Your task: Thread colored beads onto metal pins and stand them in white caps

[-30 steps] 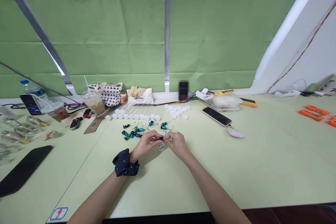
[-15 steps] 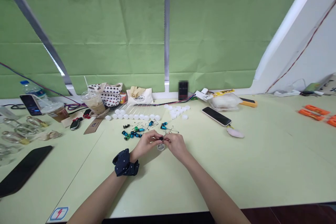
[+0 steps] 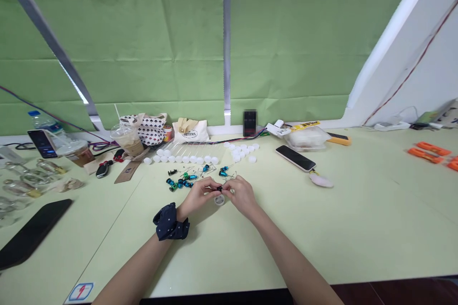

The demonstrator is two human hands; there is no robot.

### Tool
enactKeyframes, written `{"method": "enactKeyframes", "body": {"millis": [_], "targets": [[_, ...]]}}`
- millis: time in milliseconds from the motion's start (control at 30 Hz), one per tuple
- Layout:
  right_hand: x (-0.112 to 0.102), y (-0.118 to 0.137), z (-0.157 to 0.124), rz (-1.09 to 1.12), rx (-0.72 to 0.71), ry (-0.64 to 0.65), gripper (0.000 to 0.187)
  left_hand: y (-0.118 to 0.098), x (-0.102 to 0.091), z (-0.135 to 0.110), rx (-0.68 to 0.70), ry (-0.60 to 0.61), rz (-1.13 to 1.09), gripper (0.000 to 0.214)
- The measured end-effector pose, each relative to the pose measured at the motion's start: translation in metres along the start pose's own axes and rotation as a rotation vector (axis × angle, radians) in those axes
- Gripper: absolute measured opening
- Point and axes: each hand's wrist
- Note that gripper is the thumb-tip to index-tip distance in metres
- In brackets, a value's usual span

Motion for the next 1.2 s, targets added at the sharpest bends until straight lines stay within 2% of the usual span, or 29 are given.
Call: {"method": "enactKeyframes", "body": {"millis": [300, 433, 633, 767, 900, 1067, 1200], "targets": [[0.002, -0.002, 0.001, 0.111, -0.119, -0.013, 0.008, 0.007, -0.001, 0.001, -0.025, 0.009, -0.034, 0.024], [0.001, -0.002, 0.001, 0.095, -0.102, 0.017, 0.009, 0.011, -0.003, 0.002, -0.043, -0.010, -0.059, 0.025], [0.001, -0.005, -0.002, 0.007, -0.058, 0.272, 0.021, 0.019, -0.013, 0.005, -0.108, -0.056, -0.044, 0.030], [0.002, -0.003, -0.003, -0.018, -0.070, 0.344, 0.024, 0.022, -0.016, 0.005, -0.113, -0.043, 0.058, 0.028], [0.002, -0.002, -0.001, 0.034, -0.078, 0.285, 0.021, 0.023, -0.015, 0.004, -0.112, -0.057, 0.094, 0.026], [0.004, -0.001, 0.000, 0.143, -0.121, 0.017, 0.019, 0.019, -0.011, 0.003, -0.083, -0.052, 0.165, 0.022], [0.008, -0.005, 0.001, 0.195, -0.134, 0.001, 0.019, 0.015, -0.009, 0.001, -0.032, -0.010, 0.252, 0.020]]}}
Point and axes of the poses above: each hand's wrist, its own z-axis towards the middle knuckle, its own x-axis out of the palm, y = z × x, and after that the axes turned 13 degrees about z, right-handed
